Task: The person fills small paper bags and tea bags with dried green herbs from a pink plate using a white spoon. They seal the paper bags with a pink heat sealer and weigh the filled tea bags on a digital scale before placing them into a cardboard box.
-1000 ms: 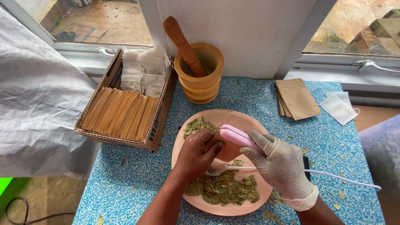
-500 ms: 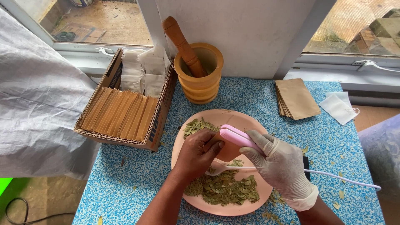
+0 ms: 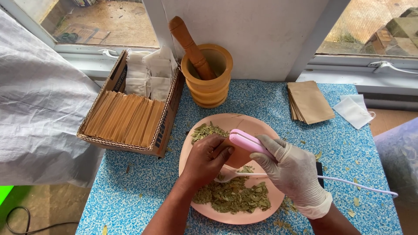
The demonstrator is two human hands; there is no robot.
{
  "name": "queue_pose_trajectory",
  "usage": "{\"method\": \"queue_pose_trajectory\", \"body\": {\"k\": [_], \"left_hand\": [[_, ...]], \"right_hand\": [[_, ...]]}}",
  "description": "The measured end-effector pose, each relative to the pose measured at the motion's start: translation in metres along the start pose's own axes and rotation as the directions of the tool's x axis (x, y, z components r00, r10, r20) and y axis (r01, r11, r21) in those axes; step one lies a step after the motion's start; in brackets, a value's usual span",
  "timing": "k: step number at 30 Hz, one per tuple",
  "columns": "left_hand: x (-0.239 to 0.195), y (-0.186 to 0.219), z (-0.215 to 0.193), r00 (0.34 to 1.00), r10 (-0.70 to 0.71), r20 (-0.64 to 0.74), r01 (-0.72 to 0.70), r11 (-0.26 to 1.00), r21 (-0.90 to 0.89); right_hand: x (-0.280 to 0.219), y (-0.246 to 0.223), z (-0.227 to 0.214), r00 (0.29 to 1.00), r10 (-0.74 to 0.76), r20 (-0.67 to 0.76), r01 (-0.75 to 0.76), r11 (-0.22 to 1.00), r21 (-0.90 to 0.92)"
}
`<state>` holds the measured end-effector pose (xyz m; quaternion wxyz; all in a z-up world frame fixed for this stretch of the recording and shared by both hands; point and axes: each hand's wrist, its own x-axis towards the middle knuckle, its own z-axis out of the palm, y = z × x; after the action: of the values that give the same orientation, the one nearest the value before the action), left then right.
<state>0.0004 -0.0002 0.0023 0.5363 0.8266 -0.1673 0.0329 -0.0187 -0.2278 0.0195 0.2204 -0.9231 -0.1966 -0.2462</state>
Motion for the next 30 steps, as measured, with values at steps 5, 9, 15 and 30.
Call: {"method": "queue_pose_trajectory", "body": {"k": [5, 9, 15, 30], "left_hand": [[0.0, -0.002, 0.001, 1.0, 0.005, -0.003, -0.005, 1.0, -0.005], [-0.001, -0.002, 0.001, 1.0, 0.003, -0.004, -0.003, 1.0, -0.018], [-0.002, -0.004, 0.003, 0.995, -0.101, 0.003, 0.101, 0.995, 0.008], [-0.003, 0.004, 0.011, 0.927, -0.371, -0.058, 0.355, 0.916, -0.189]], "right_hand": [[-0.002, 0.004, 0.004, 0.998, 0.055, 0.04, -0.054, 0.998, -0.022], [-0.003, 0.004, 0.002, 0.991, 0.12, 0.051, -0.117, 0.991, -0.064], [-0.002, 0.029, -0.003, 0.989, 0.132, -0.073, -0.134, 0.991, -0.017], [-0.015, 0.092, -0.081, 0.749, 0.655, -0.098, -0.625, 0.65, -0.431]]}}
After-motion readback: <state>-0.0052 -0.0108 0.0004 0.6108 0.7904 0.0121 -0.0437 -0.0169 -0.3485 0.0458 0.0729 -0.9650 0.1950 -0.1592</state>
